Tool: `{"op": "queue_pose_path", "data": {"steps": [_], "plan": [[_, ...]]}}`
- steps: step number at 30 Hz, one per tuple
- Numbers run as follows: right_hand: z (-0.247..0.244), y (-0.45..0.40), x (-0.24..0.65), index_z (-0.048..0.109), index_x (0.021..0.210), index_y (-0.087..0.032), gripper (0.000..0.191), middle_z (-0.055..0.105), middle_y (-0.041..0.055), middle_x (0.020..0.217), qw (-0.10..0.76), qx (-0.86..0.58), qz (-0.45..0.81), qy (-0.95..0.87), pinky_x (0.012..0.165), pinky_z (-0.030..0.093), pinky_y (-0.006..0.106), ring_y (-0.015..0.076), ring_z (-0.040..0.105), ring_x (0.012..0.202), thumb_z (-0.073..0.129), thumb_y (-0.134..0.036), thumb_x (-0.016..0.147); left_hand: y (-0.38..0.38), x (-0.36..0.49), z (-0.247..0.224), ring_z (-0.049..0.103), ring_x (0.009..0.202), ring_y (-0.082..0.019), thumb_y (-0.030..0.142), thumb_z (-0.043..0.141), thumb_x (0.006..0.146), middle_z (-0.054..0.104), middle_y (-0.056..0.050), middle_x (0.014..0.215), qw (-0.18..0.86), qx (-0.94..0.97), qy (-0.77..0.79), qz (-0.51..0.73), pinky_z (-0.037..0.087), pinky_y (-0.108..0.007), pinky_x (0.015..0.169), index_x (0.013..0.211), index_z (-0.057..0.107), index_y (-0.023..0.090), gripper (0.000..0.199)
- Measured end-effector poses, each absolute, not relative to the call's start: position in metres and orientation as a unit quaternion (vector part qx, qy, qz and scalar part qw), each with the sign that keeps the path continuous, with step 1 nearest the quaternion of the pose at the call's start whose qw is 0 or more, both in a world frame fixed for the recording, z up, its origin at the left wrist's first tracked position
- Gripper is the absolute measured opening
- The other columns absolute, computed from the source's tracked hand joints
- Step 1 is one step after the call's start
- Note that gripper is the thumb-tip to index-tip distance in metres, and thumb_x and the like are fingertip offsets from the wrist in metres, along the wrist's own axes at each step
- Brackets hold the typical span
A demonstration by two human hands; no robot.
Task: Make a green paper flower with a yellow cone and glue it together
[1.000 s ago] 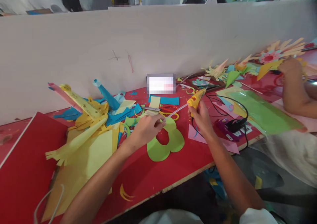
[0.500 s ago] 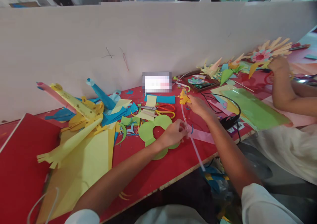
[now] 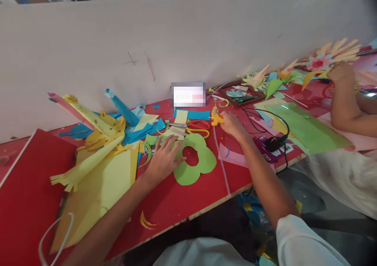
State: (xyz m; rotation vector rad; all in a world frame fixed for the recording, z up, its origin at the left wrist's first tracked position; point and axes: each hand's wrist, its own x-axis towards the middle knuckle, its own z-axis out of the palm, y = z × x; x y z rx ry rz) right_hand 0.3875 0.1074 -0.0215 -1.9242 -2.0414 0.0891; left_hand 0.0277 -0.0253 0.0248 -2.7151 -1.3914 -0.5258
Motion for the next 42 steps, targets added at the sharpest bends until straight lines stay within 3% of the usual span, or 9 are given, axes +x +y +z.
{"op": "queue_pose_path", "data": {"steps": [5, 12, 18, 21, 28, 31, 35, 39, 42], "plan": [[-0.026, 0.111, 0.367, 0.053, 0.131, -0.019, 0.053, 0.068, 0.0176, 0.134, 0.275, -0.682, 0.043, -0.676, 0.093, 0.055, 0.044, 0.0355, 0.068, 0.116, 0.067, -0.012, 0.080, -0.024, 0.007, 0.006, 0.063, 0.132, -0.040, 0.055, 0.065, 0.102, 0.069, -0.018, 0.144, 0.019, -0.820, -0.545, -0.173, 0.046, -0.055, 0.112, 0.149, 0.058, 0.018, 0.061], [-0.030, 0.107, 0.343, 0.061, 0.131, -0.020, 0.043, 0.069, 0.0167, 0.125, 0.407, -0.593, 0.036, -0.694, 0.105, 0.054, 0.049, 0.0345, 0.064, 0.120, 0.058, -0.016, 0.088, -0.018, 0.006, 0.002, 0.065, 0.123, -0.039, 0.055, 0.082, 0.089, 0.074, -0.015, 0.127, -0.042, -0.784, -0.597, -0.165, 0.048, -0.052, 0.105, 0.145, 0.062, 0.018, 0.069], [-0.015, 0.082, 0.315, 0.068, 0.137, -0.022, 0.040, 0.066, 0.0163, 0.126, 0.436, -0.547, 0.099, -0.707, 0.105, 0.056, 0.041, 0.0294, 0.067, 0.120, 0.054, -0.032, 0.101, -0.008, -0.004, -0.003, 0.068, 0.108, -0.031, 0.046, 0.078, 0.092, 0.077, -0.010, 0.111, -0.145, -0.761, -0.587, -0.234, 0.049, -0.045, 0.098, 0.137, 0.068, 0.022, 0.052], [-0.009, 0.075, 0.310, 0.072, 0.126, -0.025, 0.035, 0.072, 0.0131, 0.122, 0.444, -0.539, 0.153, -0.699, 0.104, 0.057, 0.043, 0.0302, 0.070, 0.115, 0.061, -0.045, 0.099, -0.007, -0.008, -0.004, 0.064, 0.090, -0.023, 0.046, 0.072, 0.093, 0.075, -0.007, 0.103, -0.227, -0.724, -0.575, -0.307, 0.052, -0.037, 0.085, 0.133, 0.070, 0.021, 0.047], [-0.015, 0.074, 0.302, 0.062, 0.100, -0.026, 0.050, 0.075, 0.0088, 0.101, 0.503, -0.489, 0.332, -0.631, 0.094, 0.059, 0.041, 0.0262, 0.074, 0.097, 0.059, -0.075, 0.095, -0.006, -0.013, 0.000, 0.051, 0.068, -0.015, 0.048, 0.054, 0.099, 0.056, 0.000, 0.072, -0.301, -0.660, -0.570, -0.384, 0.041, -0.027, 0.062, 0.083, 0.057, 0.020, 0.033], [-0.018, 0.075, 0.299, 0.055, 0.092, -0.027, 0.055, 0.070, 0.0046, 0.091, 0.511, -0.489, 0.382, -0.594, 0.089, 0.060, 0.035, 0.0214, 0.073, 0.091, 0.054, -0.082, 0.094, -0.006, -0.015, 0.002, 0.050, 0.067, -0.015, 0.047, 0.054, 0.099, 0.057, 0.001, 0.073, -0.288, -0.685, -0.575, -0.342, 0.040, -0.028, 0.063, 0.087, 0.059, 0.020, 0.030], [-0.020, 0.077, 0.299, 0.055, 0.081, -0.026, 0.058, 0.061, -0.0008, 0.073, 0.534, -0.513, 0.371, -0.561, 0.070, 0.057, 0.030, 0.0173, 0.064, 0.070, 0.071, -0.081, 0.083, -0.004, -0.023, 0.007, 0.057, 0.073, -0.018, 0.049, 0.057, 0.096, 0.069, -0.003, 0.084, -0.289, -0.711, -0.572, -0.290, 0.044, -0.029, 0.069, 0.111, 0.068, 0.018, 0.036], [-0.019, 0.076, 0.301, 0.055, 0.074, -0.026, 0.056, 0.053, -0.0044, 0.059, 0.552, -0.554, 0.358, -0.510, 0.056, 0.049, 0.029, 0.0155, 0.054, 0.057, 0.083, -0.074, 0.074, -0.001, -0.031, 0.012, 0.060, 0.078, -0.019, 0.050, 0.052, 0.098, 0.072, -0.006, 0.094, -0.281, -0.686, -0.581, -0.337, 0.047, -0.029, 0.070, 0.120, 0.068, 0.016, 0.043], [-0.016, 0.072, 0.299, 0.056, 0.070, -0.026, 0.049, 0.056, -0.0029, 0.058, 0.554, -0.560, 0.350, -0.507, 0.057, 0.052, 0.031, 0.0171, 0.057, 0.056, 0.085, -0.065, 0.076, -0.002, -0.033, 0.013, 0.062, 0.076, -0.020, 0.048, 0.050, 0.100, 0.073, -0.008, 0.091, -0.277, -0.700, -0.582, -0.308, 0.049, -0.030, 0.070, 0.123, 0.070, 0.014, 0.046]]}}
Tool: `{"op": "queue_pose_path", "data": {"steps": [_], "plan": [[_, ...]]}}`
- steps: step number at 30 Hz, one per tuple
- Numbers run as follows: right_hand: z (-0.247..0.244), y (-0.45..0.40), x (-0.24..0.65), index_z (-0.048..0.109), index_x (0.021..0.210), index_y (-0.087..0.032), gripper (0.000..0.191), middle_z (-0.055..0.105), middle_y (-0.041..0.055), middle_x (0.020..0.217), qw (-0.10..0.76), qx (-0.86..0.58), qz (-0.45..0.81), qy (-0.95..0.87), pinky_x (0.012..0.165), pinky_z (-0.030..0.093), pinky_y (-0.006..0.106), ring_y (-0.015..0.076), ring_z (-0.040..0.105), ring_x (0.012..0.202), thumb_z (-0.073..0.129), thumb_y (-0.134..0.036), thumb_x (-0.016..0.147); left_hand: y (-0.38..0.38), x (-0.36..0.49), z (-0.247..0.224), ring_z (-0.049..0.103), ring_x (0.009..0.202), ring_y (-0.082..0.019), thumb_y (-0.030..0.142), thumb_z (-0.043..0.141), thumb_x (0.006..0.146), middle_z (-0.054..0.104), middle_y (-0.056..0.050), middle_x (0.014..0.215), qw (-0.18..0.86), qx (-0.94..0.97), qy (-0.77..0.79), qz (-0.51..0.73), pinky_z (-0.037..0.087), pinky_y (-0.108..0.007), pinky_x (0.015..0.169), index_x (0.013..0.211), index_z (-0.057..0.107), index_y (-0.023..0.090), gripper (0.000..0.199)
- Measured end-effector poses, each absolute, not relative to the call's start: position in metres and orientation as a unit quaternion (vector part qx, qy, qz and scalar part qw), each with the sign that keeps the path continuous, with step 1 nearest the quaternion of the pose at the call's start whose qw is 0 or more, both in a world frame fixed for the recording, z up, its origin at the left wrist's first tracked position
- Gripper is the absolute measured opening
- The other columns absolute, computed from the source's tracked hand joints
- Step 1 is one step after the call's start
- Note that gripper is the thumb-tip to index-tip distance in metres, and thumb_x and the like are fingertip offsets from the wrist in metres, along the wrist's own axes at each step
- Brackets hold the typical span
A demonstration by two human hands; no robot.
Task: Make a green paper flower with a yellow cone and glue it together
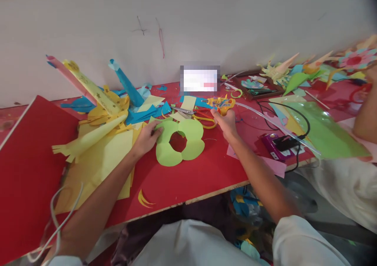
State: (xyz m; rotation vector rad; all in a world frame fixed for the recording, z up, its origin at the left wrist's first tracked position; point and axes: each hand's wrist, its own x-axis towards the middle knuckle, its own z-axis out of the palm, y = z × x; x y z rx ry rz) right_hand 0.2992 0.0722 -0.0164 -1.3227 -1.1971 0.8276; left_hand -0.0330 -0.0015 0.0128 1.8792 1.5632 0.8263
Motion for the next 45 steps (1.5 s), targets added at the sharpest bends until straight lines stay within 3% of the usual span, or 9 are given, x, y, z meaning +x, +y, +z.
{"op": "queue_pose_path", "data": {"steps": [5, 11, 14, 16, 20, 25, 29, 45], "plan": [[-0.017, 0.066, 0.291, 0.069, 0.082, -0.024, 0.033, 0.076, 0.0060, 0.081, 0.522, -0.529, 0.331, -0.581, 0.076, 0.062, 0.039, 0.0271, 0.074, 0.082, 0.083, -0.054, 0.078, -0.007, -0.037, 0.009, 0.067, 0.078, -0.026, 0.043, 0.050, 0.100, 0.077, -0.009, 0.088, 0.151, 0.758, 0.609, 0.180, 0.051, -0.036, 0.079, 0.137, 0.071, 0.019, 0.048], [-0.024, 0.064, 0.290, 0.068, 0.076, -0.023, 0.023, 0.075, 0.0063, 0.076, 0.398, -0.563, 0.285, -0.666, 0.067, 0.059, 0.039, 0.0295, 0.074, 0.075, 0.080, -0.042, 0.075, -0.003, -0.047, 0.006, 0.066, 0.073, -0.023, 0.049, 0.047, 0.102, 0.074, -0.005, 0.083, 0.170, 0.767, 0.592, 0.179, 0.048, -0.032, 0.076, 0.144, 0.067, 0.020, 0.054], [-0.020, 0.061, 0.292, 0.073, 0.086, -0.023, 0.019, 0.079, 0.0066, 0.084, 0.328, -0.562, 0.251, -0.717, 0.073, 0.060, 0.040, 0.0307, 0.076, 0.081, 0.081, -0.035, 0.074, -0.006, -0.045, 0.008, 0.068, 0.076, -0.026, 0.046, 0.050, 0.103, 0.072, -0.003, 0.079, 0.138, 0.779, 0.594, 0.146, 0.049, -0.034, 0.077, 0.154, 0.059, 0.023, 0.057], [-0.015, 0.056, 0.292, 0.076, 0.103, -0.023, 0.030, 0.082, 0.0064, 0.093, 0.293, -0.552, 0.218, -0.749, 0.082, 0.061, 0.040, 0.0305, 0.077, 0.088, 0.081, -0.030, 0.074, -0.011, -0.042, 0.012, 0.071, 0.086, -0.031, 0.050, 0.051, 0.104, 0.075, -0.008, 0.088, 0.077, 0.777, 0.610, 0.136, 0.050, -0.037, 0.079, 0.157, 0.057, 0.023, 0.060], [-0.005, 0.049, 0.290, 0.074, 0.121, -0.026, 0.043, 0.083, 0.0065, 0.116, 0.246, -0.529, 0.152, -0.798, 0.097, 0.057, 0.040, 0.0307, 0.075, 0.108, 0.077, -0.022, 0.079, -0.016, -0.036, 0.017, 0.066, 0.122, -0.037, 0.060, 0.050, 0.106, 0.071, -0.019, 0.133, -0.008, 0.795, 0.577, 0.186, 0.052, -0.046, 0.100, 0.148, 0.066, 0.021, 0.060], [-0.005, 0.049, 0.290, 0.074, 0.123, -0.025, 0.041, 0.080, 0.0076, 0.127, 0.226, -0.498, 0.140, -0.826, 0.101, 0.055, 0.041, 0.0317, 0.072, 0.119, 0.073, -0.019, 0.083, -0.017, -0.022, 0.006, 0.054, 0.146, -0.036, 0.058, 0.052, 0.107, 0.060, -0.016, 0.156, 0.052, 0.867, 0.456, 0.195, 0.034, -0.057, 0.127, 0.143, 0.070, 0.024, 0.053], [-0.006, 0.052, 0.291, 0.075, 0.124, -0.025, 0.042, 0.079, 0.0076, 0.129, 0.225, -0.483, 0.147, -0.833, 0.100, 0.055, 0.041, 0.0319, 0.070, 0.123, 0.073, -0.016, 0.083, -0.016, -0.016, -0.003, 0.039, 0.161, -0.036, 0.056, 0.051, 0.108, 0.049, -0.014, 0.170, 0.069, 0.898, 0.410, 0.145, 0.012, -0.065, 0.136, 0.145, 0.069, 0.027, 0.051], [-0.013, 0.056, 0.297, 0.079, 0.124, -0.026, 0.037, 0.079, 0.0068, 0.130, 0.234, -0.442, 0.167, -0.849, 0.103, 0.056, 0.040, 0.0301, 0.073, 0.119, 0.071, -0.016, 0.089, -0.015, -0.019, -0.005, 0.043, 0.160, -0.036, 0.055, 0.046, 0.110, 0.052, -0.017, 0.167, 0.068, 0.891, 0.427, 0.141, 0.017, -0.065, 0.135, 0.148, 0.067, 0.025, 0.053]]}}
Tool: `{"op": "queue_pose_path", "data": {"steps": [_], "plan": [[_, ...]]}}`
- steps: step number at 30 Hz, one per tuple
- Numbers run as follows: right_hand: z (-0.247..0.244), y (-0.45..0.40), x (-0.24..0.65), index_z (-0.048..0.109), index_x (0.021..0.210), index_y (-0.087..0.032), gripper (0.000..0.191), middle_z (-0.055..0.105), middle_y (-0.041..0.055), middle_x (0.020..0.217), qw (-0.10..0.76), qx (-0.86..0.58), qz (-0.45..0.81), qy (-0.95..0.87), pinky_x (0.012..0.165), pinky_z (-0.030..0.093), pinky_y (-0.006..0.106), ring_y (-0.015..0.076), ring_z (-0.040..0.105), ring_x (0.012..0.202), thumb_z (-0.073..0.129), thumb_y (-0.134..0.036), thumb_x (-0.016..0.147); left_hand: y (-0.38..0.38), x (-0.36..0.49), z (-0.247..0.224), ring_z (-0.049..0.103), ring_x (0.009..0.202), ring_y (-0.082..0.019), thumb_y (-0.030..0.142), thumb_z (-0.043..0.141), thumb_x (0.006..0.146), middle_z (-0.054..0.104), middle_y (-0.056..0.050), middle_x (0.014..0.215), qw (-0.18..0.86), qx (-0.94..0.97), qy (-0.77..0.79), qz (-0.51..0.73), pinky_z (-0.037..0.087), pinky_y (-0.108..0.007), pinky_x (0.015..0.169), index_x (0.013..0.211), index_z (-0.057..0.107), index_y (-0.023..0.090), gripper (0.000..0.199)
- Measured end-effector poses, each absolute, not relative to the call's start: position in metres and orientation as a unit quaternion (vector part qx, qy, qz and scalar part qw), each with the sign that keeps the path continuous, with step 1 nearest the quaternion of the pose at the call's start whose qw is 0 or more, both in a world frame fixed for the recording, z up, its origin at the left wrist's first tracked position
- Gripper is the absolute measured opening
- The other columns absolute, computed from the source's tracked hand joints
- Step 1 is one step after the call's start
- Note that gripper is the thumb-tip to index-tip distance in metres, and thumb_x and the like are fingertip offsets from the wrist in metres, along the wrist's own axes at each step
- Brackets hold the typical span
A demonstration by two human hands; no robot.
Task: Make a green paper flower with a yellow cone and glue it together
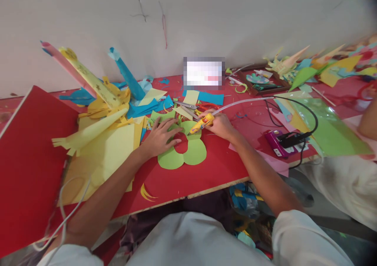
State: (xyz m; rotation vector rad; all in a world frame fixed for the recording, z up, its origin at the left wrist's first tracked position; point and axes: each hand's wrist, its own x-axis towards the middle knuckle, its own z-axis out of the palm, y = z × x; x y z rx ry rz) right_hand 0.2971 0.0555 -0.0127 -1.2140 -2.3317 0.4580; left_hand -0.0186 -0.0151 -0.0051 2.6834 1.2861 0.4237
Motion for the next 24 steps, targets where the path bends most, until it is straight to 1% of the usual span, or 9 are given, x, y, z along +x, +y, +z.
{"op": "queue_pose_path", "data": {"steps": [5, 8, 11, 15, 19, 24], "plan": [[-0.0205, 0.0595, 0.3012, 0.081, 0.120, -0.027, 0.033, 0.080, 0.0067, 0.127, 0.275, -0.405, 0.164, -0.857, 0.098, 0.060, 0.042, 0.0311, 0.076, 0.112, 0.075, -0.017, 0.089, -0.0144, -0.0192, -0.0058, 0.045, 0.159, -0.037, 0.054, 0.046, 0.110, 0.053, -0.017, 0.166, 0.067, 0.890, 0.428, 0.145, 0.019, -0.067, 0.134, 0.147, 0.068, 0.026, 0.052], [-0.0210, 0.0603, 0.3030, 0.081, 0.121, -0.028, 0.032, 0.079, 0.0068, 0.130, 0.277, -0.387, 0.163, -0.864, 0.100, 0.060, 0.043, 0.0307, 0.076, 0.113, 0.074, -0.017, 0.091, -0.0143, -0.0195, -0.0061, 0.045, 0.158, -0.037, 0.054, 0.047, 0.110, 0.053, -0.016, 0.166, 0.069, 0.890, 0.425, 0.147, 0.020, -0.067, 0.134, 0.148, 0.068, 0.027, 0.051], [-0.0203, 0.0600, 0.3041, 0.081, 0.119, -0.028, 0.029, 0.079, 0.0072, 0.129, 0.277, -0.377, 0.165, -0.868, 0.098, 0.060, 0.043, 0.0308, 0.075, 0.114, 0.073, -0.018, 0.093, -0.0145, -0.0195, -0.0064, 0.045, 0.158, -0.036, 0.054, 0.047, 0.110, 0.054, -0.016, 0.166, 0.067, 0.889, 0.426, 0.150, 0.021, -0.066, 0.134, 0.147, 0.068, 0.028, 0.050], [-0.0218, 0.0606, 0.3053, 0.081, 0.116, -0.028, 0.025, 0.079, 0.0073, 0.126, 0.286, -0.366, 0.177, -0.868, 0.097, 0.059, 0.043, 0.0306, 0.075, 0.113, 0.072, -0.019, 0.094, -0.0146, -0.0191, -0.0076, 0.045, 0.158, -0.036, 0.052, 0.050, 0.109, 0.053, -0.014, 0.166, 0.076, 0.885, 0.432, 0.153, 0.019, -0.066, 0.135, 0.147, 0.068, 0.030, 0.048], [-0.0243, 0.0624, 0.3067, 0.081, 0.117, -0.028, 0.026, 0.079, 0.0076, 0.125, 0.288, -0.353, 0.190, -0.869, 0.099, 0.058, 0.043, 0.0305, 0.075, 0.114, 0.071, -0.019, 0.094, -0.0146, -0.0195, -0.0067, 0.045, 0.158, -0.036, 0.050, 0.051, 0.109, 0.053, -0.014, 0.166, 0.079, 0.884, 0.435, 0.155, 0.019, -0.067, 0.135, 0.148, 0.068, 0.030, 0.047], [-0.0239, 0.0623, 0.3067, 0.081, 0.116, -0.028, 0.026, 0.079, 0.0088, 0.124, 0.285, -0.341, 0.196, -0.874, 0.102, 0.057, 0.046, 0.0315, 0.074, 0.115, 0.068, -0.018, 0.096, -0.0165, -0.0216, -0.0001, 0.044, 0.159, -0.034, 0.046, 0.054, 0.109, 0.053, -0.009, 0.168, 0.073, 0.907, 0.373, 0.183, 0.015, -0.066, 0.137, 0.138, 0.074, 0.032, 0.039]]}}
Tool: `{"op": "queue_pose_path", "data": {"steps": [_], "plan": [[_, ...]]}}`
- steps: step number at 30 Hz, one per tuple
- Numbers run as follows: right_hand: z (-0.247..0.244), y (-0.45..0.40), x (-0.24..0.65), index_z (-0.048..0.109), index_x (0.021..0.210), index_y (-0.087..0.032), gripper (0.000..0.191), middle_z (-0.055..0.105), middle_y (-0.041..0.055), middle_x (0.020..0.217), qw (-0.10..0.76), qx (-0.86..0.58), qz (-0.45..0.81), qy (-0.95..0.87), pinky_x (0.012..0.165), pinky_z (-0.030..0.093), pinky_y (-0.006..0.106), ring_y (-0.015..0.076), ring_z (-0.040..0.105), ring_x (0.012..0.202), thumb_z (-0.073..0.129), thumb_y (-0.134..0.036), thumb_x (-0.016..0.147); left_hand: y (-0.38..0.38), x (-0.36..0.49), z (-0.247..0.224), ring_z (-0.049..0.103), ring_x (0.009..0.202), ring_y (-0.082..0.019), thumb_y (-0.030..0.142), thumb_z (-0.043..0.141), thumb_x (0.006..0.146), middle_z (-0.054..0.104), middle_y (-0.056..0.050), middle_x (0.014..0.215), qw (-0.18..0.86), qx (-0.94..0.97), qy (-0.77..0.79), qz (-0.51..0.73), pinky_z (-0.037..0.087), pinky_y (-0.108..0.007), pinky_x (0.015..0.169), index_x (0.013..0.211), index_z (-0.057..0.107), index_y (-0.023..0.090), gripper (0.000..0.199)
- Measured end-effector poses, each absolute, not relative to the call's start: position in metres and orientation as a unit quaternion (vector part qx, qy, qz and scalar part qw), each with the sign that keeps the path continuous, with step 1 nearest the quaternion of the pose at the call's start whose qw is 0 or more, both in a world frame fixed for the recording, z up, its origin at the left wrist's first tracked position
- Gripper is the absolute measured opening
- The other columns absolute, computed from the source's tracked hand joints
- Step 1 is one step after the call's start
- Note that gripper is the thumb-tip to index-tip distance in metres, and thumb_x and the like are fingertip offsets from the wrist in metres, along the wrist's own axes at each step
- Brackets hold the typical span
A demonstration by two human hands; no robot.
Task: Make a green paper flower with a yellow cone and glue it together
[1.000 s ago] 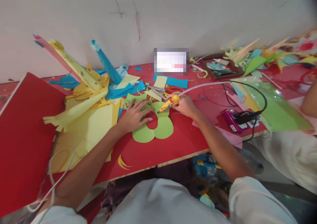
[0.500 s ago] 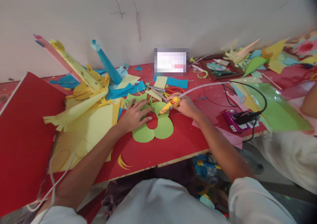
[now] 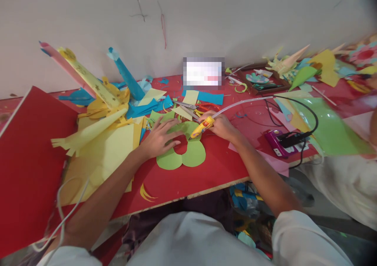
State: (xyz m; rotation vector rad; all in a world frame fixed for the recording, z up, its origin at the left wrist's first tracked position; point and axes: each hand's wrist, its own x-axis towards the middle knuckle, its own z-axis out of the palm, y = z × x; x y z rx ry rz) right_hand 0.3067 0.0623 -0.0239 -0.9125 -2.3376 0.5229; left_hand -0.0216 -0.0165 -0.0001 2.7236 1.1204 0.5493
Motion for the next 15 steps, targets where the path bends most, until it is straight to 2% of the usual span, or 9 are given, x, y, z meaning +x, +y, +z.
{"op": "queue_pose_path", "data": {"steps": [7, 11, 15], "plan": [[-0.0225, 0.0613, 0.3067, 0.081, 0.115, -0.028, 0.029, 0.078, 0.0089, 0.122, 0.284, -0.337, 0.188, -0.878, 0.100, 0.057, 0.045, 0.0309, 0.074, 0.113, 0.065, -0.015, 0.094, -0.0196, -0.0233, 0.0007, 0.044, 0.159, -0.037, 0.043, 0.061, 0.106, 0.052, -0.011, 0.168, 0.068, 0.937, 0.297, 0.170, 0.011, -0.071, 0.136, 0.135, 0.077, 0.033, 0.034], [-0.0246, 0.0597, 0.3063, 0.081, 0.111, -0.027, 0.023, 0.079, 0.0077, 0.122, 0.284, -0.357, 0.181, -0.872, 0.095, 0.059, 0.042, 0.0300, 0.075, 0.108, 0.074, -0.022, 0.090, -0.0197, -0.0229, -0.0021, 0.043, 0.159, -0.038, 0.040, 0.064, 0.105, 0.051, -0.011, 0.169, 0.073, 0.940, 0.291, 0.165, 0.016, -0.071, 0.135, 0.134, 0.078, 0.034, 0.033], [-0.0239, 0.0557, 0.3044, 0.080, 0.111, -0.027, 0.030, 0.080, 0.0066, 0.119, 0.267, -0.387, 0.157, -0.869, 0.093, 0.058, 0.043, 0.0314, 0.075, 0.108, 0.080, -0.021, 0.082, -0.0195, -0.0219, -0.0017, 0.046, 0.157, -0.037, 0.038, 0.066, 0.104, 0.053, -0.012, 0.166, 0.071, 0.940, 0.282, 0.177, 0.023, -0.069, 0.134, 0.134, 0.078, 0.032, 0.033]]}}
